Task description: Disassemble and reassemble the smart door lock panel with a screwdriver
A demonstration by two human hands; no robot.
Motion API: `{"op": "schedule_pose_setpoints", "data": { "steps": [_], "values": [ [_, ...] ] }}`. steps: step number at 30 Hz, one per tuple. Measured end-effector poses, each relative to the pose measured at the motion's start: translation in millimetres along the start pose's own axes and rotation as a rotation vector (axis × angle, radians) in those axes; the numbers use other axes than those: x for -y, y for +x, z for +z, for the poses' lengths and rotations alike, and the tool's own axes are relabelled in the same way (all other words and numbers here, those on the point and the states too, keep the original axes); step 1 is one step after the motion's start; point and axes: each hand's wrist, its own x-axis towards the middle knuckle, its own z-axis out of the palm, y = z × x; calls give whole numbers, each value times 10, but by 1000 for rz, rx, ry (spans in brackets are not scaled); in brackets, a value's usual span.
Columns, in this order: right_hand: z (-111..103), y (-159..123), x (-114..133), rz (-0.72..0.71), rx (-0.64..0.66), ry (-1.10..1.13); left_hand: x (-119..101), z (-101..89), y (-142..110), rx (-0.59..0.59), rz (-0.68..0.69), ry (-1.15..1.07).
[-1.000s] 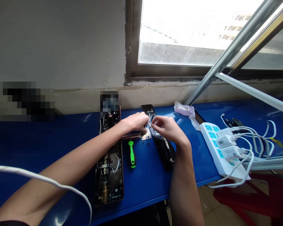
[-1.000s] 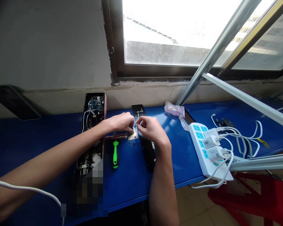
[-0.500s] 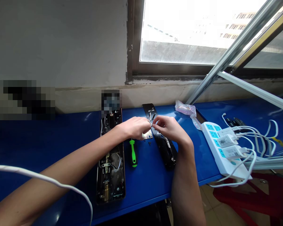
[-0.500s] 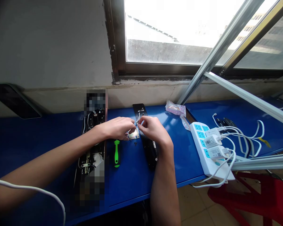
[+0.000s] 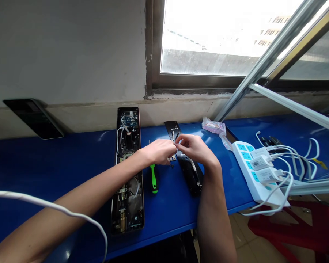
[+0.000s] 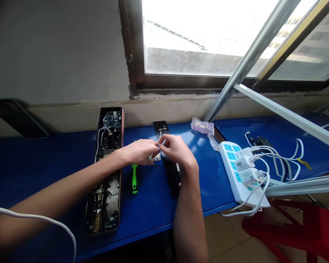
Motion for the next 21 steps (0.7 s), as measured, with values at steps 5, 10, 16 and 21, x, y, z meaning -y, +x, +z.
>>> {"op": "schedule_pose_setpoints", "data": {
  "steps": [5,10,16,21],
  "values": [
    [9,8,3,-1,-8,-1,-34,26,-11,0,-16,28],
    [21,16,-2,-7,-1,-2,-48,-27,-120,-28,-31,39],
    [108,25,137,-72,4,8,98,-288,-628,-181,8,-95],
    [326,58,387,-203,-24,9,374,-401,-1159,-242,-112,-245]
  ]
}}
